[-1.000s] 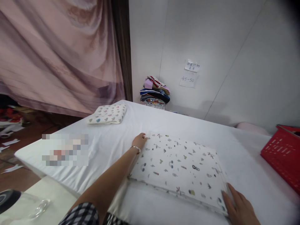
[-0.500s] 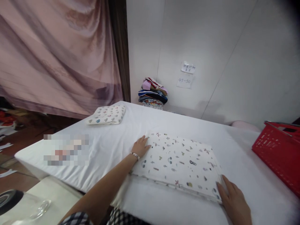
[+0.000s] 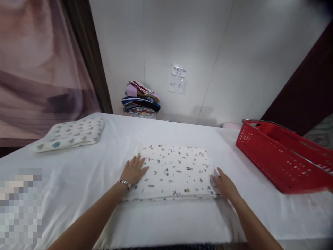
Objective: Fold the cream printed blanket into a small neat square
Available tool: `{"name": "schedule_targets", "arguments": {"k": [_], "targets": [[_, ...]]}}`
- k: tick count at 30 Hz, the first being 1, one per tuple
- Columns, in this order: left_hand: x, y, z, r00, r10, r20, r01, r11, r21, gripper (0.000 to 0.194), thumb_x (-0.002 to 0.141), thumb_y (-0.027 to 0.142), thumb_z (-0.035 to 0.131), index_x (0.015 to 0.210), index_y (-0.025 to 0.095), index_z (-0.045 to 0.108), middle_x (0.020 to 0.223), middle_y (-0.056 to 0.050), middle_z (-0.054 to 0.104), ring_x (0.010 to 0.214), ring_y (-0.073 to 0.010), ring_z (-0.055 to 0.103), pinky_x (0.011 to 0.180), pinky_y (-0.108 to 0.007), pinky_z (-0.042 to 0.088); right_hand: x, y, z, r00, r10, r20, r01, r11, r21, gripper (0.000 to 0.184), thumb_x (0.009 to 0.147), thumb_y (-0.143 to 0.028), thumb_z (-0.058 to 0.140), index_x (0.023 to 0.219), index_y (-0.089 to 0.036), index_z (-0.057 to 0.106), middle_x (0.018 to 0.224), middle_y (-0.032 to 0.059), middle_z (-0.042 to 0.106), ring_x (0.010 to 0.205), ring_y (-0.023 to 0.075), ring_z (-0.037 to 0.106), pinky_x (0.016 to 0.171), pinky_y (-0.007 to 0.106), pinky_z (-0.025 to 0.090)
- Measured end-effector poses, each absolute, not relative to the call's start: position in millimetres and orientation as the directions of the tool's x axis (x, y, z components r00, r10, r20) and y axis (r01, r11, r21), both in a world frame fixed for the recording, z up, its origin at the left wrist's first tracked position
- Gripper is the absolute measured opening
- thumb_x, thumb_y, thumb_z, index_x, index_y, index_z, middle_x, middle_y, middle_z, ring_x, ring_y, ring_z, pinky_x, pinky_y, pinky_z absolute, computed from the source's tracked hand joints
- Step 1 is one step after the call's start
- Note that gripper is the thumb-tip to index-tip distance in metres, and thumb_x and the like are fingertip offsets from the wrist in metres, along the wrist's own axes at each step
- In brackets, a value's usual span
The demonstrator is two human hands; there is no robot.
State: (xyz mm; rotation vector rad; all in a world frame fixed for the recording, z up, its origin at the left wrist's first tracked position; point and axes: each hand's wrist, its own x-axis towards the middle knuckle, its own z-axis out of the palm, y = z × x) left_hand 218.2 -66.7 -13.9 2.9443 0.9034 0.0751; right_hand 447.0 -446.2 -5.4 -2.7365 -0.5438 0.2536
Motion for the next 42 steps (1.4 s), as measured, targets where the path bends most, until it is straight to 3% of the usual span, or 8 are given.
{"name": "schedule_targets", "arguments": {"k": [7,19,23,31,35,42], "targets": [[219.4,-63.4,-17.1,0.828,0.560,0.035,0.556,-0.827,0.083,0.058,0.085,0.051,0.031,0.136,0.024,0.034,0.147,-0.003,0.022,0.136,-0.0249,0.014,0.106,-0.049,0.017,476.9,-397.6,23.3,0.898,0.421,-0.126,0.359,-0.869,-0.340,0.067,0.086,-0.044,0.037,0.139,-0.006,0.023,0.128,0.0182,0.048,0.117,0.0276,0.046,0.094,0.034,0.035],[217.4,-66.0,-12.6,0.813,0.582,0.026,0.574,-0.807,0.134,0.058,0.085,0.051,0.032,0.136,0.025,0.035,0.147,-0.002,0.022,0.136,-0.0236,0.014,0.106,-0.048,0.018,531.9,-339.2,21.7,0.916,0.360,-0.177,0.277,-0.888,-0.368,0.074,0.079,-0.041,0.051,0.138,-0.008,0.022,0.132,0.0194,0.044,0.118,0.0290,0.045,0.093,0.036,0.037],[216.4,-66.4,-15.0,0.812,0.582,0.041,0.568,-0.805,0.171,0.057,0.085,0.052,0.032,0.135,0.025,0.037,0.147,-0.003,0.024,0.136,-0.0239,0.015,0.107,-0.048,0.018,538.1,-343.6,25.3,0.906,0.353,-0.232,0.247,-0.888,-0.389,0.076,0.074,-0.044,0.058,0.133,-0.005,0.033,0.132,0.0212,0.044,0.119,0.0298,0.044,0.091,0.033,0.039],[214.1,-72.6,-10.9,0.810,0.586,0.018,0.571,-0.795,0.205,0.057,0.085,0.053,0.033,0.135,0.026,0.036,0.147,-0.003,0.021,0.136,-0.0234,0.013,0.107,-0.047,0.015,549.7,-348.3,17.1,0.891,0.347,-0.292,0.205,-0.883,-0.423,0.069,0.061,-0.051,0.067,0.104,0.003,0.059,0.113,0.0280,0.056,0.107,0.0374,0.052,0.084,0.039,0.042],[213.1,-73.4,-11.6,0.815,0.579,0.026,0.562,-0.801,0.207,0.057,0.085,0.054,0.032,0.135,0.026,0.036,0.147,-0.003,0.021,0.136,-0.0236,0.013,0.107,-0.047,0.014,552.3,-352.1,14.8,0.878,0.351,-0.327,0.174,-0.868,-0.465,0.067,0.061,-0.053,0.066,0.095,0.006,0.062,0.104,0.0294,0.059,0.098,0.0377,0.057,0.077,0.039,0.045],[211.9,-73.0,-14.2,0.819,0.574,0.029,0.555,-0.803,0.216,0.059,0.085,0.056,0.031,0.135,0.026,0.035,0.148,-0.003,0.022,0.136,-0.0239,0.012,0.107,-0.048,0.014,550.0,-358.8,17.0,0.832,0.379,-0.406,0.029,-0.760,-0.650,0.075,0.068,-0.061,0.056,0.113,-0.002,0.055,0.100,0.0230,0.063,0.086,0.0284,0.062,0.066,0.033,0.047]]}}
